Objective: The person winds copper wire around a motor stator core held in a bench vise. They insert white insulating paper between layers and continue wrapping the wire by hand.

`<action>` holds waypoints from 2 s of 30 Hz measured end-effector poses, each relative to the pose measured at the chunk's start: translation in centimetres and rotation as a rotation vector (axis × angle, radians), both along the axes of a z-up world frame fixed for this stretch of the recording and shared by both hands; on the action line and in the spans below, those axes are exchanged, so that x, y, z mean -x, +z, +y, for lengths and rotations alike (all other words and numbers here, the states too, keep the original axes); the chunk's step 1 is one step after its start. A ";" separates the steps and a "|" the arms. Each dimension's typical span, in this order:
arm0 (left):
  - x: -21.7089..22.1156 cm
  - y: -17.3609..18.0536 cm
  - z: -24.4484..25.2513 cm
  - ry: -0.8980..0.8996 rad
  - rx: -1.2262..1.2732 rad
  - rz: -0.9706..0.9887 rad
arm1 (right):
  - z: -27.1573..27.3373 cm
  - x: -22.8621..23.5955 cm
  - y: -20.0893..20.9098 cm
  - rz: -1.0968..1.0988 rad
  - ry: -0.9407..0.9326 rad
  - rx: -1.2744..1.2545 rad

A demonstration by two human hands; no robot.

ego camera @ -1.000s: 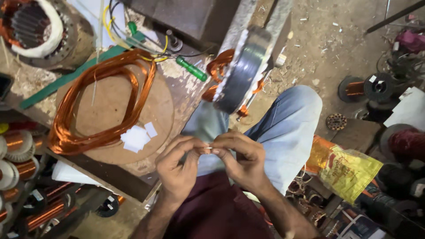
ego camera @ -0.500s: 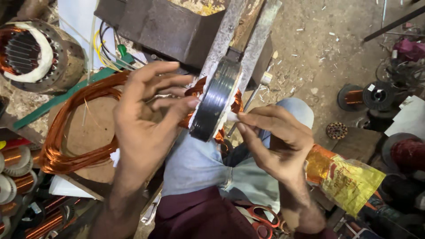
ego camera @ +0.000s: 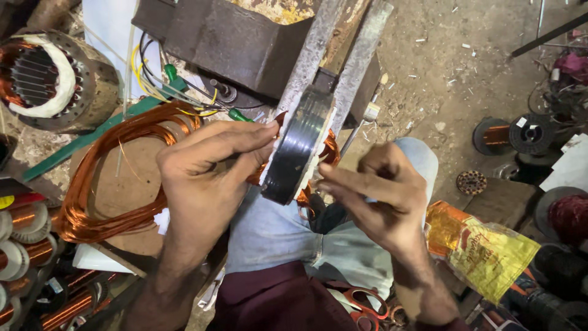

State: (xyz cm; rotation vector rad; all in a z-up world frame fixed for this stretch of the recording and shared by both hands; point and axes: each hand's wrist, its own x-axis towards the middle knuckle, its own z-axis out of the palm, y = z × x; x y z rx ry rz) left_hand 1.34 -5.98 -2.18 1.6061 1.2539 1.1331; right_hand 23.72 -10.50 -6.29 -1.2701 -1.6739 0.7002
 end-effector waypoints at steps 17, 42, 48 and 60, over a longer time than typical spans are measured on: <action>0.5 0.3 0.5 -0.001 0.010 0.071 | -0.2 0.4 1.5 0.097 -0.029 -0.089; 1.4 1.3 4.3 -0.508 -0.452 0.287 | 0.7 2.9 3.0 -0.329 -0.275 -0.141; 1.7 0.7 4.1 -0.517 -0.546 0.291 | 0.8 1.9 2.2 -0.384 -0.182 -0.234; 1.5 0.3 4.1 -0.459 -0.586 0.328 | 1.2 2.6 2.3 -0.349 -0.207 -0.253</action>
